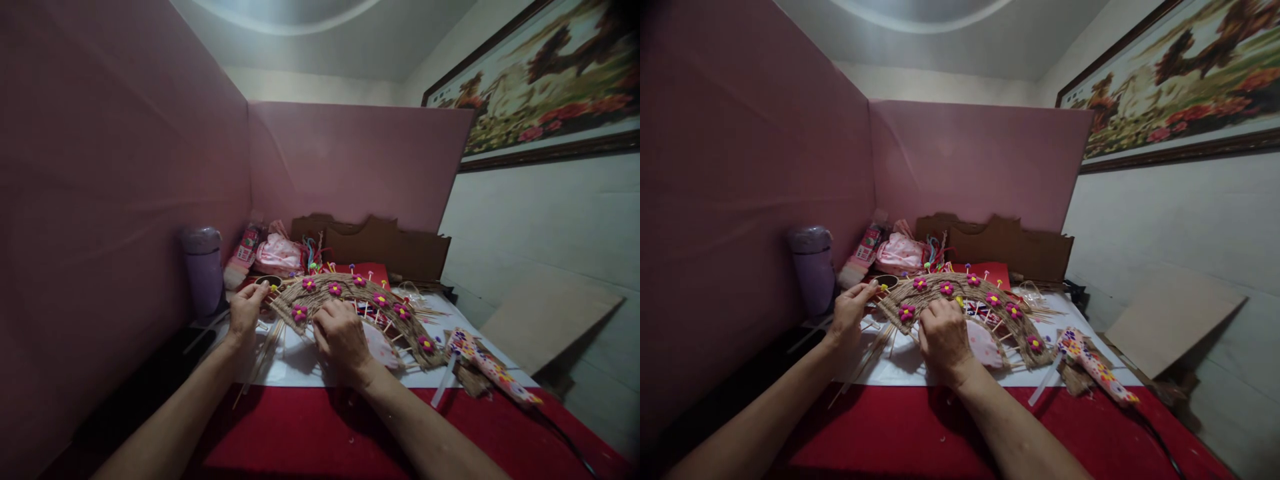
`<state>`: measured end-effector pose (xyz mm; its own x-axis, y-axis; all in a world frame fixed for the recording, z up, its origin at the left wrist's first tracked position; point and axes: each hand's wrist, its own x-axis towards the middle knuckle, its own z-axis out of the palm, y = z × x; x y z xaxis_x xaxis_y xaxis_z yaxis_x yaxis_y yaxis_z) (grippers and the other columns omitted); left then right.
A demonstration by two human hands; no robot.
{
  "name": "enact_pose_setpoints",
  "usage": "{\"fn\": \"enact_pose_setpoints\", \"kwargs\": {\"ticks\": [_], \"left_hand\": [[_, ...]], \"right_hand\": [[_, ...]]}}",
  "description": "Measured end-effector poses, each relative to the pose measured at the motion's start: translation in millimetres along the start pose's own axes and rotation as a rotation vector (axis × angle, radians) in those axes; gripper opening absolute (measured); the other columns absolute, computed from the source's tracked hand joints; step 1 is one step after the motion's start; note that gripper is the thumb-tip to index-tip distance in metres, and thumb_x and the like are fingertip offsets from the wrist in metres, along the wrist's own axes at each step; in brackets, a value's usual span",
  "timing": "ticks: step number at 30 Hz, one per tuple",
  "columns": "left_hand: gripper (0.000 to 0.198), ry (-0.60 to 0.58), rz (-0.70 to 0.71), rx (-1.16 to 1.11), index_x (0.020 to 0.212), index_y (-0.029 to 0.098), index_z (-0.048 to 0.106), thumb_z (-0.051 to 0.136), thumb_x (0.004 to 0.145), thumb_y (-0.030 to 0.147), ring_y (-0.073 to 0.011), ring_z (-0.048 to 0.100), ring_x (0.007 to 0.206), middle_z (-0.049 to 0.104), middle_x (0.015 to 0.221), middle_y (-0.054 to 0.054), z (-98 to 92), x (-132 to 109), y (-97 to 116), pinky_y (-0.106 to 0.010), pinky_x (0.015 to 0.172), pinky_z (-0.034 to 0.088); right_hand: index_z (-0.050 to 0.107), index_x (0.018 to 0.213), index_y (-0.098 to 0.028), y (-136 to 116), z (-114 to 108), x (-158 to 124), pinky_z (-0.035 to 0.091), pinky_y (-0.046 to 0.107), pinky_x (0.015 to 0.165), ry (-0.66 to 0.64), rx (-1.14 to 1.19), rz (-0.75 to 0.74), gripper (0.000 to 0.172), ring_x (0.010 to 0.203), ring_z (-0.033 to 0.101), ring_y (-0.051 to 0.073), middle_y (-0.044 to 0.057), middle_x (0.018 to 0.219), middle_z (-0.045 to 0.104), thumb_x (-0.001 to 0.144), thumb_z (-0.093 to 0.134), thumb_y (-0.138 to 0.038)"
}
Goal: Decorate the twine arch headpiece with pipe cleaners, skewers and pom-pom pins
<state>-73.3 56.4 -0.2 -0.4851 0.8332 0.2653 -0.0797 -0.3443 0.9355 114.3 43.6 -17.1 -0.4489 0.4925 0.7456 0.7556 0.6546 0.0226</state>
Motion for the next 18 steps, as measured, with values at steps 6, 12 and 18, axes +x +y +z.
{"fn": "enact_pose_setpoints", "kwargs": {"ticks": [6,12,18], "left_hand": [[0.035,0.014,-0.011,-0.007,0.061,0.013,0.062,0.071,0.054,0.047,-0.0106,0.051,0.049,0.063,0.061,-0.002,0.9,-1.4,1.2,-0.021,0.043,0.037],[0.036,-0.013,-0.025,-0.007,0.062,0.013,0.063,0.071,0.053,0.048,-0.0117,0.052,0.048,0.061,0.057,-0.001,1.1,-2.2,2.2,-0.023,0.043,0.037],[0.036,-0.033,-0.015,0.003,0.064,0.014,0.063,0.069,0.056,0.048,-0.0115,0.051,0.047,0.063,0.06,-0.002,1.8,-4.0,2.2,-0.023,0.043,0.038]], "right_hand": [[0.056,0.068,-0.017,-0.3,0.1,-0.1,0.03,0.031,0.073,0.018,0.01,-0.01,0.014,0.077,0.045,0.018,0.005,0.077,0.056,0.081,0.053,-0.018],[0.057,0.069,-0.017,-0.8,0.6,-0.8,0.03,0.031,0.073,0.041,0.008,-0.013,0.015,0.076,0.044,0.018,0.005,0.076,0.055,0.083,0.051,-0.018],[0.056,0.068,-0.017,-0.7,0.2,-0.6,0.03,0.031,0.073,0.032,0.013,-0.004,0.014,0.075,0.044,0.018,0.004,0.075,0.055,0.081,0.053,-0.018]]}}
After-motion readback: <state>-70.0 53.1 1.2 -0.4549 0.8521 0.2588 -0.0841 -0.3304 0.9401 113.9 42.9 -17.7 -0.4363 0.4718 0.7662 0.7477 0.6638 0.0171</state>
